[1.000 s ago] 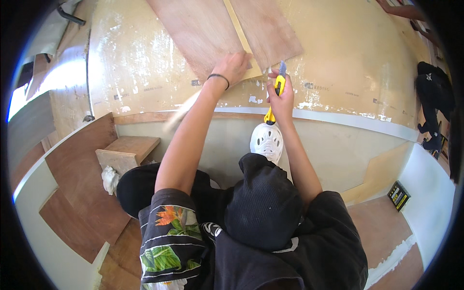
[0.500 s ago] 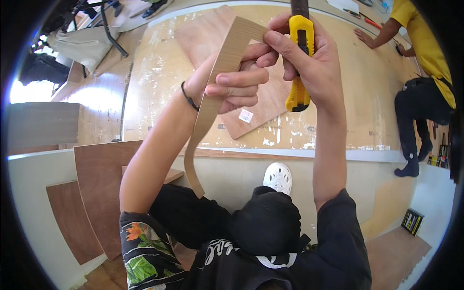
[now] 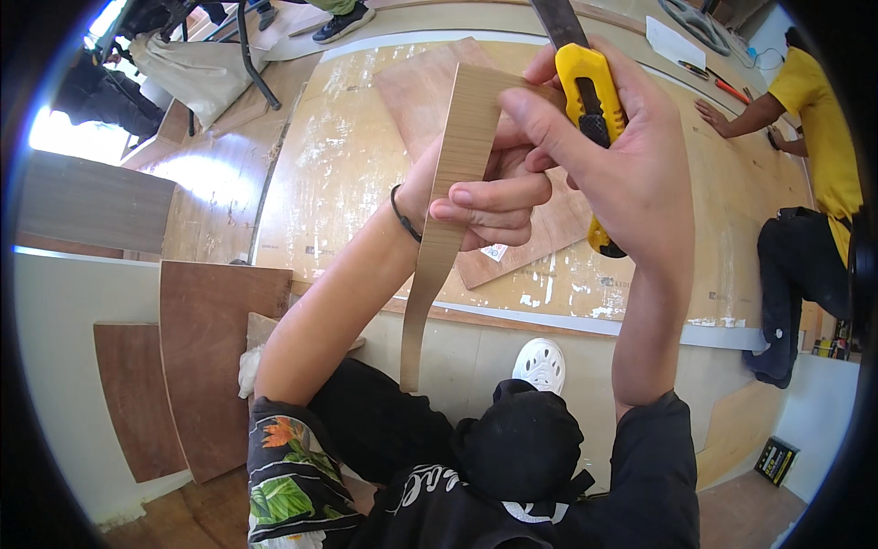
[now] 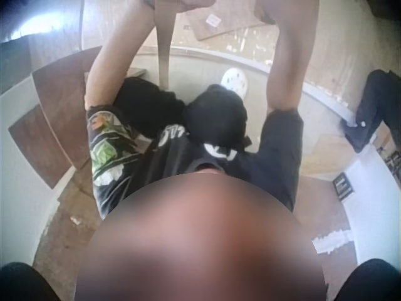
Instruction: The person kneels on the floor and uses a utility knife to cut a thin wooden strip along a larger plywood sheet. They repeatedly measure, align, and cut the strip, then place it on the sheet. Another person works nearby on the same floor area.
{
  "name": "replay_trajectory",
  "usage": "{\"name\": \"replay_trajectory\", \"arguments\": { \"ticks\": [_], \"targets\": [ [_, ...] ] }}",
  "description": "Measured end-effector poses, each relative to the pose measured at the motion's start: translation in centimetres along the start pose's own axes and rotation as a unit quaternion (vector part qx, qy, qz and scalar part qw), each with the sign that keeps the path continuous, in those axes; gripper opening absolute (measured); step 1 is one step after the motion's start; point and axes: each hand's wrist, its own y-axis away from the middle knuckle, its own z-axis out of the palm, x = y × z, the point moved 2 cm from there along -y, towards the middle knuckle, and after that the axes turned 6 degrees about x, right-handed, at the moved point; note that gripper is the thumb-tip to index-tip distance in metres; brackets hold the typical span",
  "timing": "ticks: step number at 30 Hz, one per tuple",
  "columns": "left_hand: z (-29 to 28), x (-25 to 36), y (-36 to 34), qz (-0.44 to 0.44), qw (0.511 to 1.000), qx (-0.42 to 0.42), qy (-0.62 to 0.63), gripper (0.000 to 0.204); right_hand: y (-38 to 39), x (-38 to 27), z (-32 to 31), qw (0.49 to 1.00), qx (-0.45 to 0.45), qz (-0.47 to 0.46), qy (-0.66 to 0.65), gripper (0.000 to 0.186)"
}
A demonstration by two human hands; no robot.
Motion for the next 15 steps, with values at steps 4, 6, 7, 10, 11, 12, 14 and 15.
{"name": "replay_trajectory", "arguments": {
  "ticks": [4,6,7,10,11,12,14,15],
  "targets": [
    [-0.20,0.01,-0.02,0.004,1.000,-0.005,-0.003,0.042,-0.41,0.32,0.15,0.996,-0.013,-0.075,0.047,0.030],
    [-0.30,0.09,-0.07,0.003,0.999,-0.020,-0.033,0.041,-0.36,0.48,0.11,1.000,-0.015,-0.020,0.011,0.030],
    [-0.31,0.12,-0.08,0.006,0.998,-0.036,-0.045,0.041,-0.32,0.42,0.10,1.000,-0.012,-0.017,0.016,0.029],
    [-0.47,0.10,-0.09,-0.008,0.999,-0.035,-0.032,0.040,-0.13,0.11,0.14,1.000,-0.005,0.000,0.024,0.026],
    [-0.49,0.07,-0.07,-0.009,0.999,-0.034,-0.031,0.040,-0.05,-0.01,0.15,1.000,-0.005,0.010,0.022,0.025],
    [-0.50,0.03,-0.06,-0.010,0.999,-0.033,-0.029,0.040,0.00,-0.10,0.18,1.000,-0.005,0.020,0.019,0.024],
    [-0.51,-0.03,-0.06,-0.013,0.999,-0.029,-0.028,0.040,0.04,-0.27,0.23,1.000,0.004,0.026,0.013,0.023],
    [-0.52,-0.06,-0.09,-0.015,0.999,-0.026,-0.028,0.040,0.03,-0.32,0.23,1.000,0.008,0.028,0.009,0.022]
  ]
}}
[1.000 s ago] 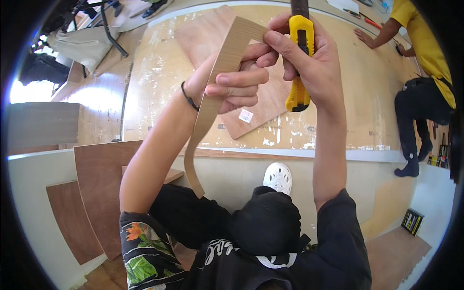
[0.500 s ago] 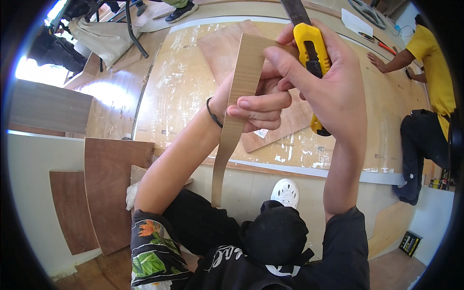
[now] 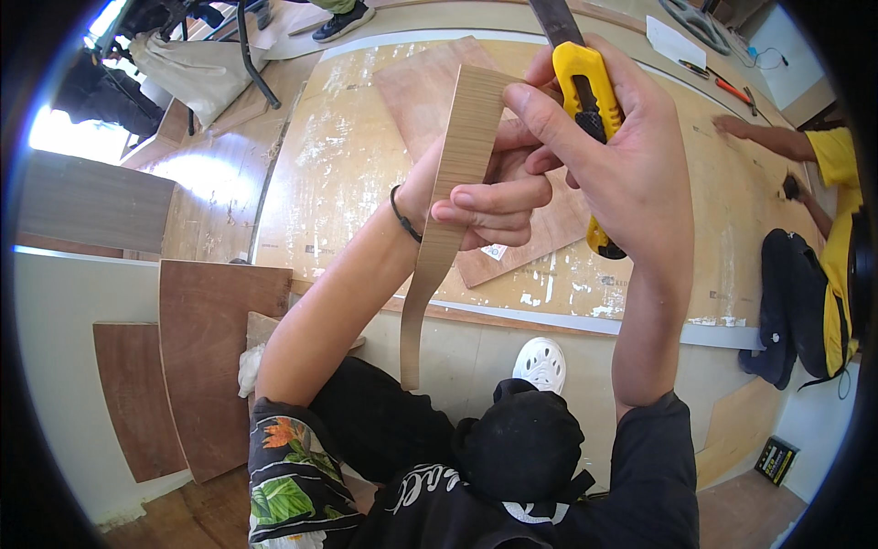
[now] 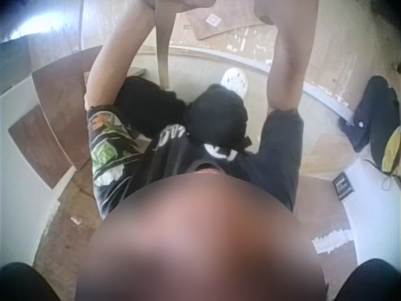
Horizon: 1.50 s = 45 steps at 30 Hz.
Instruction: The person kneels on the floor and uses a utility knife to cut a thin wooden strip along a larger plywood sheet. They repeatedly measure, align, and cut the strip, then place it on the sheet. Another person works nearby on the same floor area.
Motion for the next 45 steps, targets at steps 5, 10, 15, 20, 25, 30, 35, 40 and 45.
{"name": "replay_trajectory", "arguments": {
  "ticks": [5,10,15,20,25,30,35,40,45],
  "targets": [
    [0.0,-0.2,-0.3,0.014,0.999,-0.024,0.032,0.048,-0.1,0.0,-0.2,0.999,0.004,-0.015,0.033,0.021],
    [-0.1,-0.3,-0.2,0.015,1.000,-0.012,0.016,0.049,0.2,0.2,-0.4,1.000,0.003,0.001,0.021,0.021],
    [0.3,1.7,-0.3,0.073,0.980,0.081,-0.166,0.040,-0.5,1.0,0.2,1.000,0.013,0.018,-0.017,0.022],
    [2.8,4.8,0.5,0.212,0.778,0.333,-0.488,0.037,-1.4,2.1,-0.8,0.995,0.006,0.011,-0.098,0.015],
    [4.2,6.0,-0.5,0.341,0.390,0.278,-0.809,0.020,-2.2,5.7,-1.5,0.971,0.063,0.035,-0.227,0.027],
    [-3.0,3.3,-2.2,0.148,0.263,0.124,-0.945,0.016,0.4,14.0,-0.6,0.955,0.054,0.203,-0.208,0.030],
    [-13.0,-0.4,-2.8,0.038,0.379,0.133,-0.915,0.031,4.9,22.9,2.0,0.934,0.133,0.277,-0.181,0.039],
    [-14.6,-2.4,-3.1,0.016,0.461,0.168,-0.871,0.049,6.6,24.7,1.9,0.905,0.142,0.333,-0.222,0.039],
    [-8.6,-0.9,-4.0,0.079,0.527,0.135,-0.835,0.064,5.1,19.4,-0.5,0.898,0.163,0.335,-0.236,0.027]
  ]
}}
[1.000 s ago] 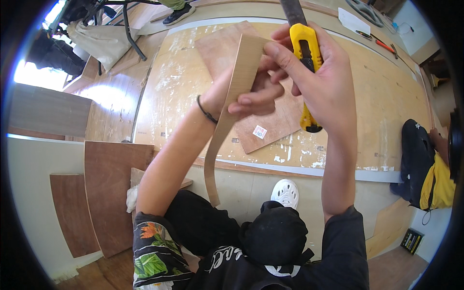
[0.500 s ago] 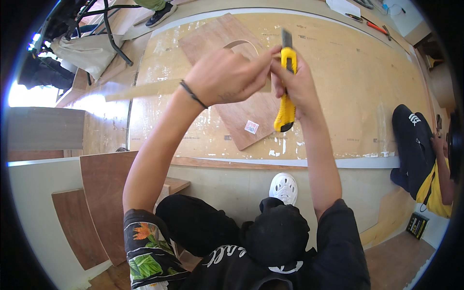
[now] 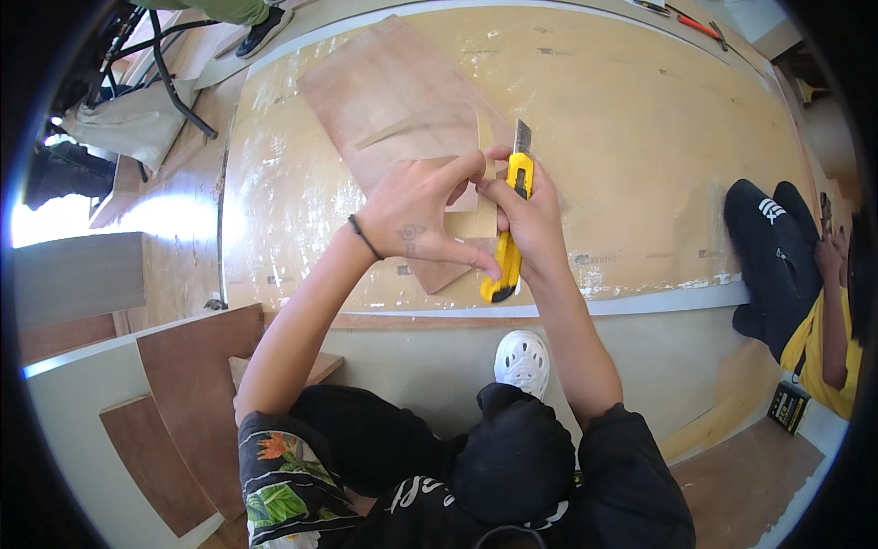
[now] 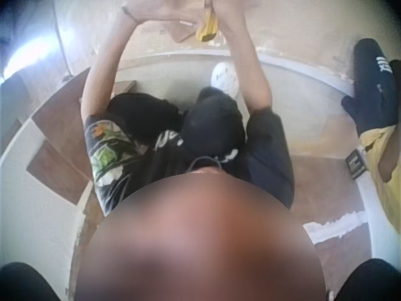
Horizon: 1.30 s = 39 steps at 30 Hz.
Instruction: The person kneels on the floor and uses a utility knife to cut a thin wooden strip along a larger plywood sheet. They repeatedly measure, align, and cut the strip, then place it on the sheet. Another person works nearby on the same floor area.
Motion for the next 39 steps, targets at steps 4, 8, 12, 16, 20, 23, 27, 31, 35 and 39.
{"name": "replay_trajectory", "arguments": {
  "ticks": [4,8,12,16,20,23,27,31,35,39],
  "targets": [
    [-2.7,2.9,-1.7,0.013,0.996,0.059,0.069,0.040,1.8,-4.6,-0.2,0.999,-0.051,-0.015,-0.003,0.020],
    [-4.5,3.7,-2.5,-0.078,0.969,0.105,0.212,0.023,2.3,-8.3,-1.1,0.986,-0.088,-0.100,0.097,0.017],
    [-5.8,2.7,-3.9,-0.142,0.917,0.188,0.322,0.032,2.0,-12.6,-0.2,0.929,-0.035,-0.220,0.296,0.022],
    [-6.3,1.8,-4.3,-0.152,0.862,0.248,0.415,0.031,2.7,-17.1,2.0,0.841,-0.066,-0.334,0.420,0.017],
    [-7.4,-0.1,-4.1,-0.126,0.889,0.260,0.355,0.029,2.1,-18.9,3.8,0.752,-0.107,-0.420,0.497,0.020],
    [-6.7,-3.5,-3.2,-0.126,0.955,0.184,0.193,0.033,-1.6,-15.3,4.3,0.784,-0.101,-0.307,0.530,0.019],
    [2.3,-9.4,0.7,-0.327,0.932,0.112,0.106,0.027,-7.0,-5.4,2.7,0.775,-0.148,-0.093,0.608,0.020],
    [10.8,-13.3,4.2,-0.429,0.859,0.142,0.241,0.029,-10.7,3.2,0.6,0.726,-0.158,-0.127,0.657,0.021],
    [15.4,-12.6,6.0,-0.498,0.796,0.259,0.227,0.038,-14.3,7.6,0.0,0.711,-0.183,-0.086,0.674,0.026],
    [16.8,-12.1,7.8,-0.514,0.799,0.226,0.214,0.054,-16.4,10.3,-0.7,0.698,-0.211,-0.057,0.682,0.028]
  ]
}}
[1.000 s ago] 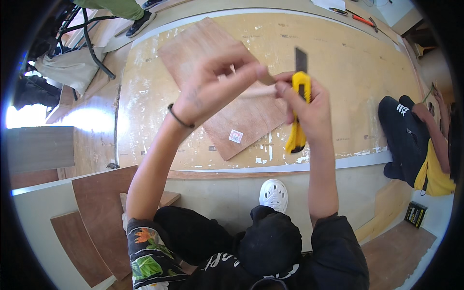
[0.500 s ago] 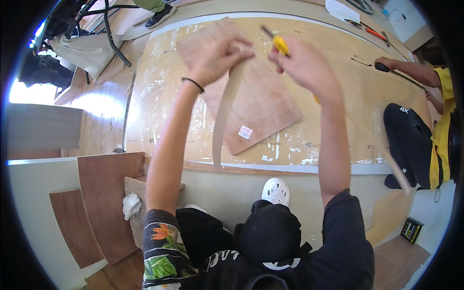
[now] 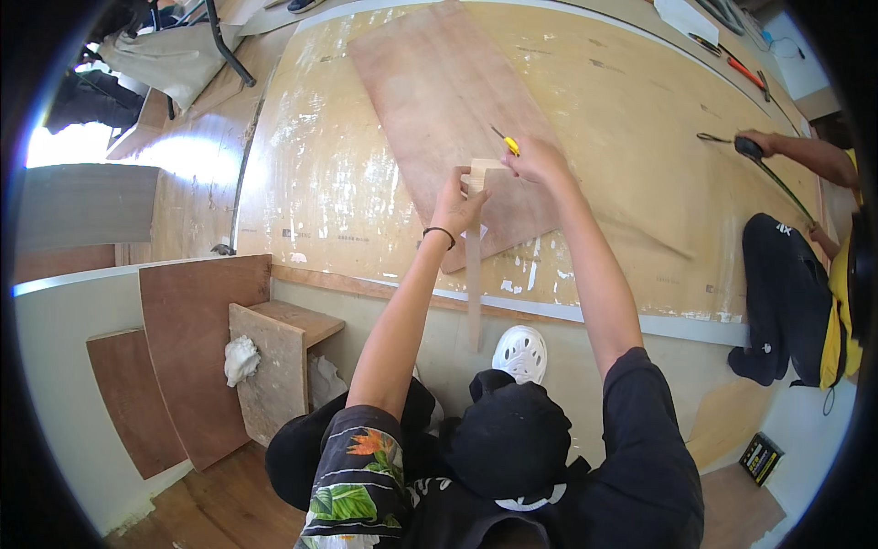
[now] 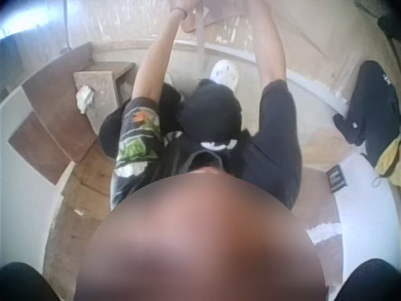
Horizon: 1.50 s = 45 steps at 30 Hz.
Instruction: The person kneels on the floor and uses a utility knife to cut a thin wooden strip along a larger plywood sheet. They repeatedly measure, align, and cut the strip, then place it on the sheet. Another person works nearby on the same floor area.
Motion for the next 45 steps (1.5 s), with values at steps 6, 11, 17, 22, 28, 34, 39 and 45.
{"name": "replay_trajectory", "arguments": {
  "ticks": [6,11,17,22,28,34,39,45],
  "targets": [
    [-2.3,2.2,-1.8,0.110,0.993,0.027,-0.029,0.044,1.5,0.1,0.7,0.983,-0.039,0.033,-0.177,0.030],
    [-7.2,13.9,-1.4,0.441,0.858,0.254,-0.070,0.013,5.4,-4.5,-9.6,0.927,0.205,-0.123,-0.288,0.020],
    [-11.3,21.5,2.0,0.530,0.805,0.266,-0.019,0.027,12.5,-11.2,-20.2,0.745,0.501,-0.433,-0.080,0.018],
    [-8.7,14.2,1.6,0.510,0.793,0.332,-0.021,0.020,13.8,-9.1,-12.8,0.774,0.511,-0.372,0.030,0.036],
    [-2.8,-1.4,1.5,0.358,0.907,0.198,-0.097,0.028,12.8,-2.6,3.2,0.895,0.375,-0.242,0.030,0.037],
    [0.3,-7.5,1.5,0.287,0.913,0.112,-0.269,0.049,10.8,0.5,9.7,0.944,0.293,-0.148,-0.018,0.031],
    [1.0,-8.2,2.3,0.298,0.903,0.139,-0.275,0.054,12.0,0.0,9.9,0.959,0.284,-0.015,-0.013,0.020],
    [1.0,-7.9,2.6,0.353,0.870,0.109,-0.327,0.044,13.6,-0.2,10.7,0.969,0.243,0.038,0.011,0.020]
  ]
}}
